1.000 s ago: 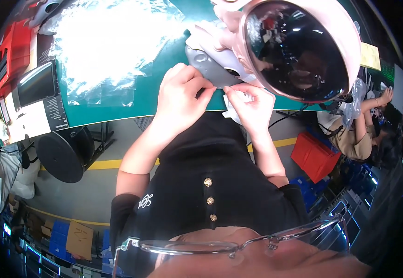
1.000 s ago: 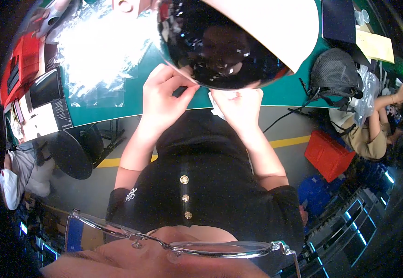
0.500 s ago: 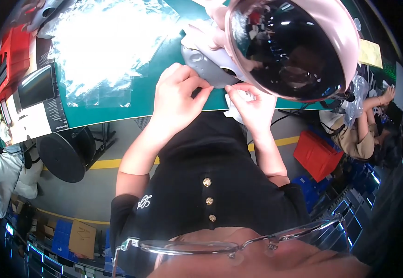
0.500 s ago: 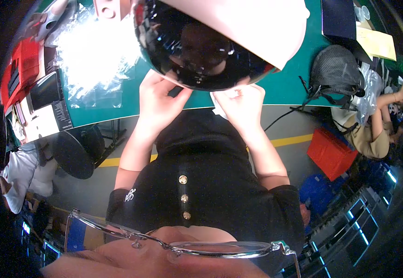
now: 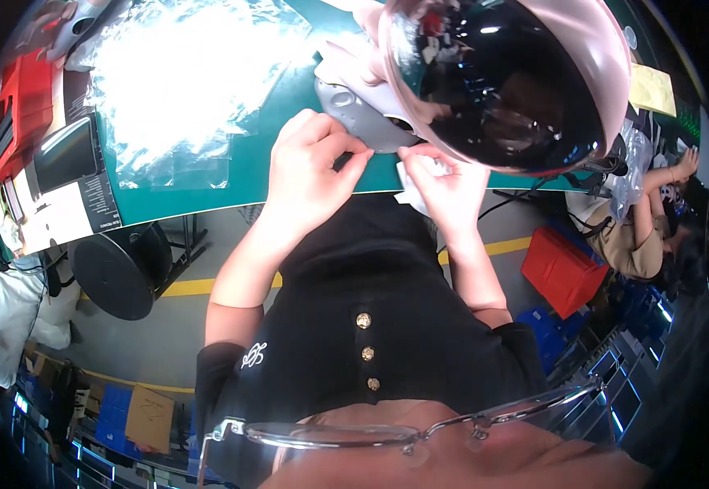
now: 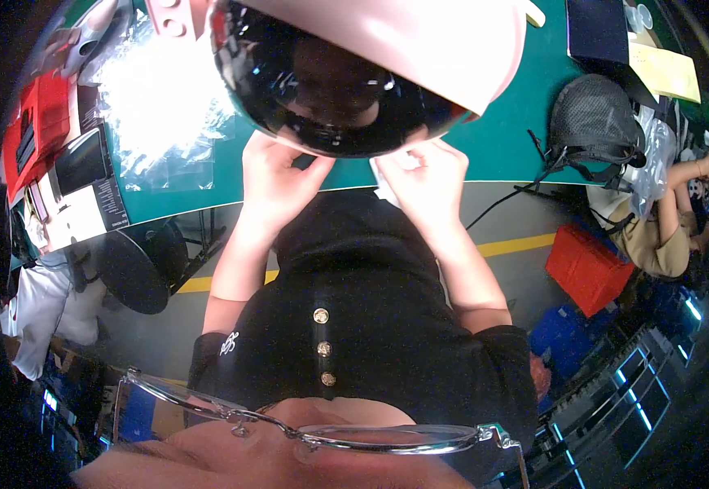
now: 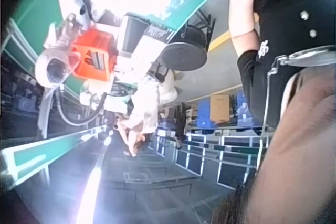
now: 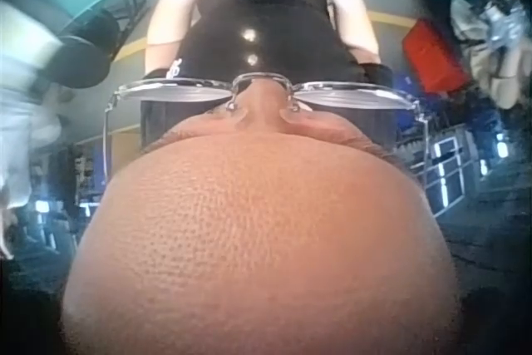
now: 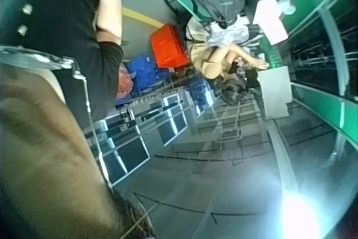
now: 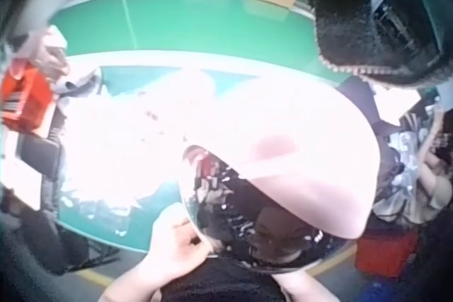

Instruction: Inspecting and cleaning robot astronaut figures on a factory assembly line.

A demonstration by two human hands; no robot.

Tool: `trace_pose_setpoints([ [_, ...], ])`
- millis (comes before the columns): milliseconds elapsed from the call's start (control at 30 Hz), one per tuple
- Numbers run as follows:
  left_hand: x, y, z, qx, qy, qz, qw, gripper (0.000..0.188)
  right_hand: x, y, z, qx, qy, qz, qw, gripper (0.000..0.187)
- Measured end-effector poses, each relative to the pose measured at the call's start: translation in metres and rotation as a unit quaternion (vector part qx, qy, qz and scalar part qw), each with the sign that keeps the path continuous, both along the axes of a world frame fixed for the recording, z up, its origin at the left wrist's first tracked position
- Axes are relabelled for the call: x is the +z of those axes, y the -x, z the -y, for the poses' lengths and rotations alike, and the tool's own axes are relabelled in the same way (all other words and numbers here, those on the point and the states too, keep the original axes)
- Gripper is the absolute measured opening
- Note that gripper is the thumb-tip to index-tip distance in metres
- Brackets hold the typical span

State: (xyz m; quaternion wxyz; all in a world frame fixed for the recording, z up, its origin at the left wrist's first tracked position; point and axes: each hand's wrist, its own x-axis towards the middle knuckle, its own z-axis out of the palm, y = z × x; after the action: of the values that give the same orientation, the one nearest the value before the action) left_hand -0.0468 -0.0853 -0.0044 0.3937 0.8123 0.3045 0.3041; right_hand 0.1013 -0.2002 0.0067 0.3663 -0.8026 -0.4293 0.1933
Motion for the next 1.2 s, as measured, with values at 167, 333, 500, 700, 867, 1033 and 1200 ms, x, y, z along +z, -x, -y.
trace_pose_setpoints([
  [167,-0.002,-0.001,0.001,0.000,-0.004,0.000,1.000,0.010,0.006,0.010,-0.007,0.005,0.011,-0.031,0.999,0.012],
  [333,-0.001,-0.001,0.003,0.010,0.002,-0.006,1.000,0.011,0.009,0.004,-0.003,-0.016,0.022,-0.016,0.999,0.012],
  [500,0.001,0.000,0.003,0.014,-0.009,-0.014,1.000,0.011,0.007,0.009,-0.008,-0.006,-0.008,-0.019,1.000,0.013],
  [700,-0.001,-0.001,0.003,0.011,-0.014,-0.022,1.000,0.012,0.008,0.009,-0.006,-0.013,-0.007,0.008,1.000,0.013],
  [867,0.001,0.000,0.003,0.010,-0.013,-0.025,1.000,0.012,0.010,0.010,-0.006,-0.015,-0.009,-0.020,1.000,0.012],
  [1033,0.001,-0.001,0.003,0.010,-0.014,-0.025,1.000,0.013,0.005,0.012,-0.006,-0.003,-0.025,-0.032,0.999,0.013],
  [1200,0.001,-0.001,0.004,0.013,-0.007,-0.033,0.999,0.014,0.006,0.005,-0.002,-0.017,-0.028,-0.028,0.999,0.014],
])
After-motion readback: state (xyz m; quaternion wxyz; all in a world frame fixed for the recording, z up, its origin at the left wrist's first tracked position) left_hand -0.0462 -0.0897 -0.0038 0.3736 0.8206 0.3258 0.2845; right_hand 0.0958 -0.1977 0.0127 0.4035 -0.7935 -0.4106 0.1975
